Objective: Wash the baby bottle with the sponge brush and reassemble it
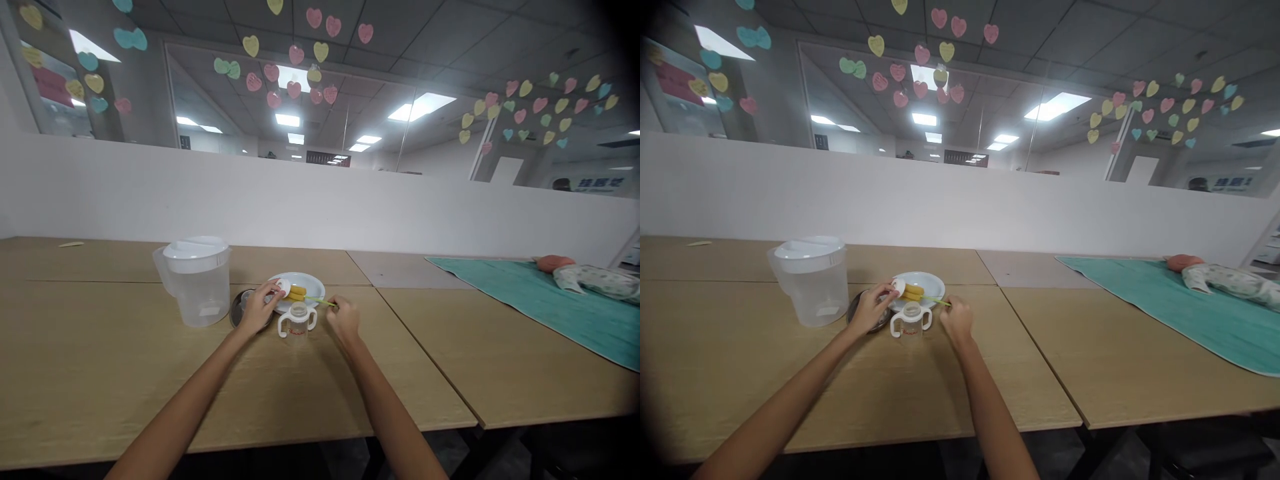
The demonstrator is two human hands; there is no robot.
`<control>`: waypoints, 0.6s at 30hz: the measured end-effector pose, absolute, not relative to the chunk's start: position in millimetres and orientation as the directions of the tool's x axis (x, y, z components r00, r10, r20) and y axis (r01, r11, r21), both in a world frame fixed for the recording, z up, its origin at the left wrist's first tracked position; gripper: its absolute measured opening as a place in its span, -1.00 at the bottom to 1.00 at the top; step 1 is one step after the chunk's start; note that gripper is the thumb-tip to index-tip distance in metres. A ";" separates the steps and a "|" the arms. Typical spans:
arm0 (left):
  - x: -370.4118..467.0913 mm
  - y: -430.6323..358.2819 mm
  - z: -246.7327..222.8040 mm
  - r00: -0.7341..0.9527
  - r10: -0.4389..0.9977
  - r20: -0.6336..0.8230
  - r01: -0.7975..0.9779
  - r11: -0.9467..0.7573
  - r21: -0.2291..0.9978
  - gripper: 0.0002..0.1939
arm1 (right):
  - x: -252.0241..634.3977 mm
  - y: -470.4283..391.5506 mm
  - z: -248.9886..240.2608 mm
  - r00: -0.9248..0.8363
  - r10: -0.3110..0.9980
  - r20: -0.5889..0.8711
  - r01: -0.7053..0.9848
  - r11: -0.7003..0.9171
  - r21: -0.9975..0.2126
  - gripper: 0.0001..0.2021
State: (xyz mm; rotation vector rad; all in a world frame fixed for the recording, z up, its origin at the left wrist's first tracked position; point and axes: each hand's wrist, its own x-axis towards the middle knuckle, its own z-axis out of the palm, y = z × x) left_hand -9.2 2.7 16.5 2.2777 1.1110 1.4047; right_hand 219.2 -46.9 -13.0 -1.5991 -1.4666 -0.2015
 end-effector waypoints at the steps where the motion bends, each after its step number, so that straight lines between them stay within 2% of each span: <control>1: -13.5 3.2 17.2 0.236 0.700 0.674 0.500 -0.682 0.534 -0.72 | 219.8 -46.7 -13.8 0.276 0.689 0.670 0.840 0.166 -0.516 -0.79; 5: -41.9 10.7 12.9 0.165 0.673 0.721 0.653 -0.622 0.431 -0.67 | 224.0 -47.5 -12.6 0.406 0.609 0.681 0.762 0.187 -0.621 -0.75; 8: -58.7 13.8 6.5 0.185 0.705 0.685 0.806 -0.507 0.304 -0.68 | 226.4 -47.7 -11.0 0.471 0.578 0.666 0.740 0.152 -0.655 -0.75; 12: -61.1 12.0 1.2 0.244 0.773 0.585 0.901 -0.404 0.157 -0.77 | 226.1 -45.9 -14.1 0.410 0.575 0.708 0.801 0.144 -0.581 -0.76; 18: -55.8 8.9 -2.4 0.321 0.785 0.530 0.908 -0.415 0.064 -0.80 | 225.0 -42.8 -19.3 0.340 0.567 0.750 0.850 0.157 -0.503 -0.77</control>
